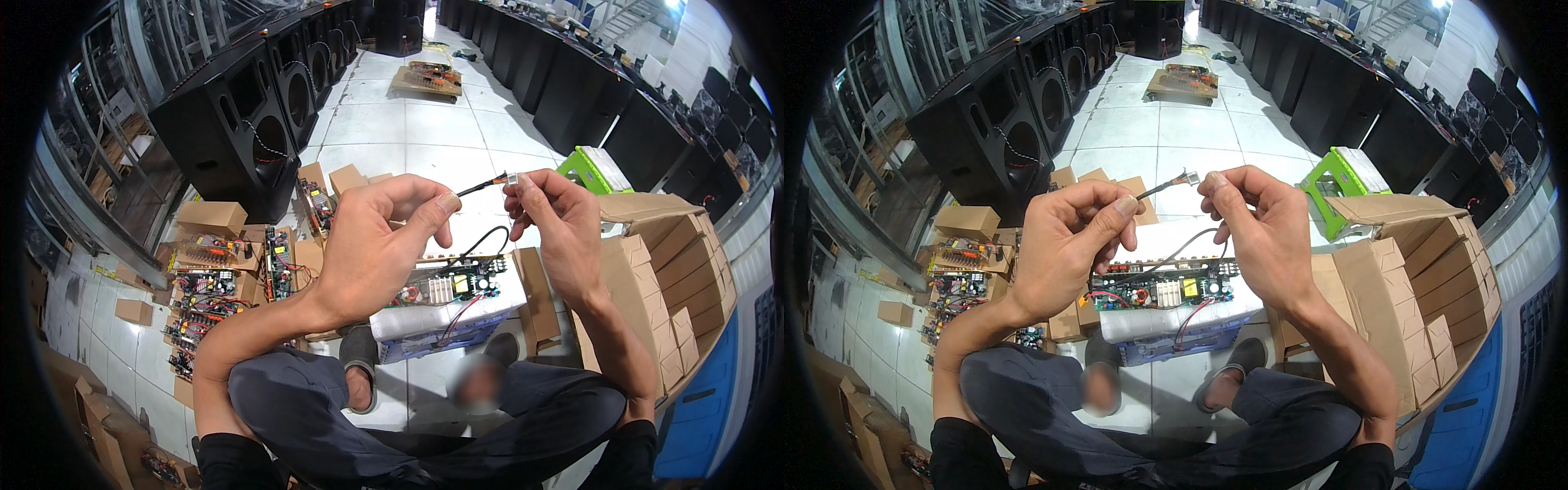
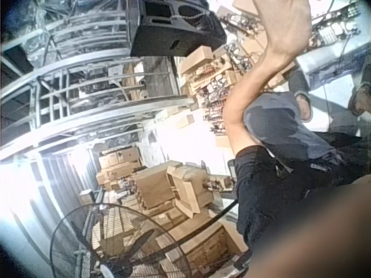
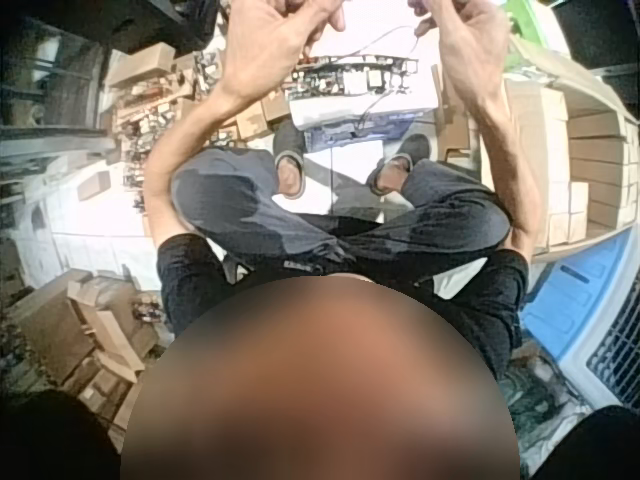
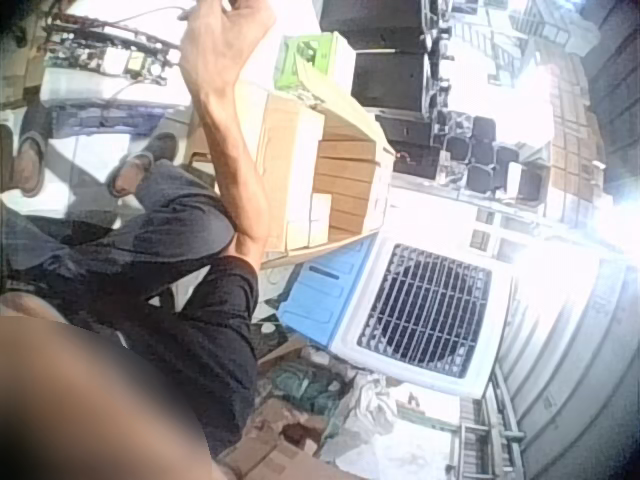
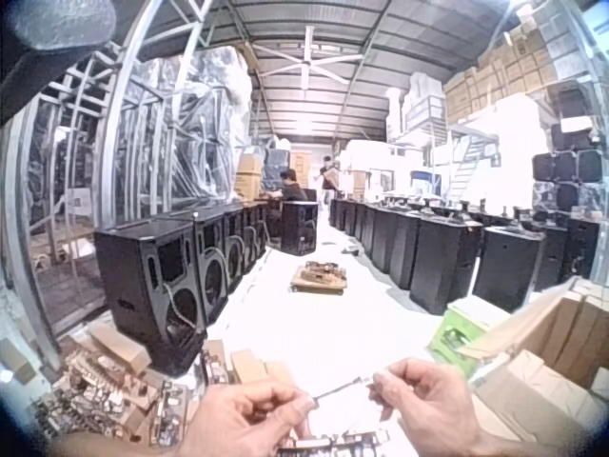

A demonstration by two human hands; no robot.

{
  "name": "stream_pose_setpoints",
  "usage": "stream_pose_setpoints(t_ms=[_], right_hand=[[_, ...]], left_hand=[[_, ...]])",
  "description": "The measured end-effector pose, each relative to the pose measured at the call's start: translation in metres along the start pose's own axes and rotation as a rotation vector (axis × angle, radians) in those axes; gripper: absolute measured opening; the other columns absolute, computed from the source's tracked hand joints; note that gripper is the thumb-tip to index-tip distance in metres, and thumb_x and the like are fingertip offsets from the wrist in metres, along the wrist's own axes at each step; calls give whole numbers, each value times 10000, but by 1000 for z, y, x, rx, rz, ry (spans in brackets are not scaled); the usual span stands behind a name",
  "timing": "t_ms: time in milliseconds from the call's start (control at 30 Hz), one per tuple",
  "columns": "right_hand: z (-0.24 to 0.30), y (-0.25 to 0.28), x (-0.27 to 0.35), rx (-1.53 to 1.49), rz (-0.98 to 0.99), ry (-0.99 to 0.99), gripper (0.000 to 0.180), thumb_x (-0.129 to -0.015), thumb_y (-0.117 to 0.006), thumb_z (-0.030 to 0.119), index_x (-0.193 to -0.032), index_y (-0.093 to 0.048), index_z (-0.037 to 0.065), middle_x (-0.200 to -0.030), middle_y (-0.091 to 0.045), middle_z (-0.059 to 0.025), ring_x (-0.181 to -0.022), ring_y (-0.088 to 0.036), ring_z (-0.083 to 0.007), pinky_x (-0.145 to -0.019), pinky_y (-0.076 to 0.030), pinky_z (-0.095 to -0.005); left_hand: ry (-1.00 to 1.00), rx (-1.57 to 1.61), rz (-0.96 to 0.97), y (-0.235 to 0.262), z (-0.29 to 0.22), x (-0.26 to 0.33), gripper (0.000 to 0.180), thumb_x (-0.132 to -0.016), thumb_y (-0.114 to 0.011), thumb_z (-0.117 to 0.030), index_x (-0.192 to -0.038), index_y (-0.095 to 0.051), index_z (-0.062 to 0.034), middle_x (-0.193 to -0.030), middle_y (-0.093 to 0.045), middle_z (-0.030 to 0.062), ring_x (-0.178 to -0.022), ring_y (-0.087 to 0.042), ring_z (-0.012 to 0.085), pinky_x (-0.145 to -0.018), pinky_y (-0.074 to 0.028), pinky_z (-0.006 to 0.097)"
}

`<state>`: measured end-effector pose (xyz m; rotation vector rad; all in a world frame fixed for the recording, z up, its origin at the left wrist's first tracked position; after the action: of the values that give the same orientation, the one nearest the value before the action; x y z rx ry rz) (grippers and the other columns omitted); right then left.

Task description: The person sits cross-legged and uses a hot glue gun to apply glue to a wire connector on a circuit board. They then connect the wire to the board and inspect the connection.

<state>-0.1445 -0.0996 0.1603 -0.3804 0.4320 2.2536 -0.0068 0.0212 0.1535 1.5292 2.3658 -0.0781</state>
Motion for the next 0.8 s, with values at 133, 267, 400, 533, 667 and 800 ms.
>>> stream_pose_setpoints(t_ms=[133, 267, 400, 533, 667, 800], right_hand=[[-1, 1, 0, 6, 4, -5, 257, -962, -557, 167, -949, -644, -74, -842, -655, -88, -751, -591, -85, -567, -492, -217], [-2, 1, -1, -15, -8, -4, 254, -962, -559, 165, -952, -644, -74, -846, -656, -89, -752, -591, -86, -570, -494, -218], [-2, 1, 0, -19, -15, -10, 253, -962, -559, 164, -949, -645, -74, -849, -658, -90, -758, -593, -87, -574, -495, -220], [-2, 1, 0, -20, -9, -6, 257, -962, -558, 167, -942, -645, -73, -849, -659, -89, -757, -596, -88, -572, -493, -222], [0, 1, 0, -3, -14, 3, 258, -962, -555, 169, -936, -646, -71, -838, -658, -87, -748, -595, -85, -569, -490, -220], [-1, 1, 0, -13, -18, 3, 253, -962, -553, 167, -934, -650, -65, -826, -655, -84, -737, -591, -80, -567, -488, -218]], left_hand=[[2, -3, 0, 0, -1, 0, 230, -942, -595, -154, -974, -655, 66, -726, -661, 46, -650, -549, 40, -590, -417, 204], [1, -2, -2, 0, -1, 0, 232, -941, -595, -156, -975, -656, 65, -724, -661, 44, -636, -542, 37, -573, -407, 202], [17, -18, 2, 1, 1, 0, 238, -941, -595, -161, -973, -654, 68, -724, -661, 45, -630, -544, 38, -565, -404, 202], [8, -7, -1, 0, 0, 0, 238, -939, -596, -163, -972, -654, 66, -724, -662, 44, -619, -533, 34, -560, -397, 203], [-3, 1, -9, 0, 0, 0, 239, -939, -597, -165, -972, -655, 64, -726, -663, 46, -634, -543, 38, -580, -410, 209], [37, -16, 0, 1, 2, 0, 240, -940, -596, -164, -973, -655, 66, -728, -664, 52, -663, -564, 48, -607, -428, 213]])
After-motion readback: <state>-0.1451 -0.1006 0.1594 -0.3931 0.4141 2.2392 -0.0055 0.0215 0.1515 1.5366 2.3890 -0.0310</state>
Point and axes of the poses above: each hand's wrist, its own x-axis away from the middle knuckle, its own y-axis out of the back of the hand, z = x × y, the point moved 7 cm from there along -x, towards the middle knuckle
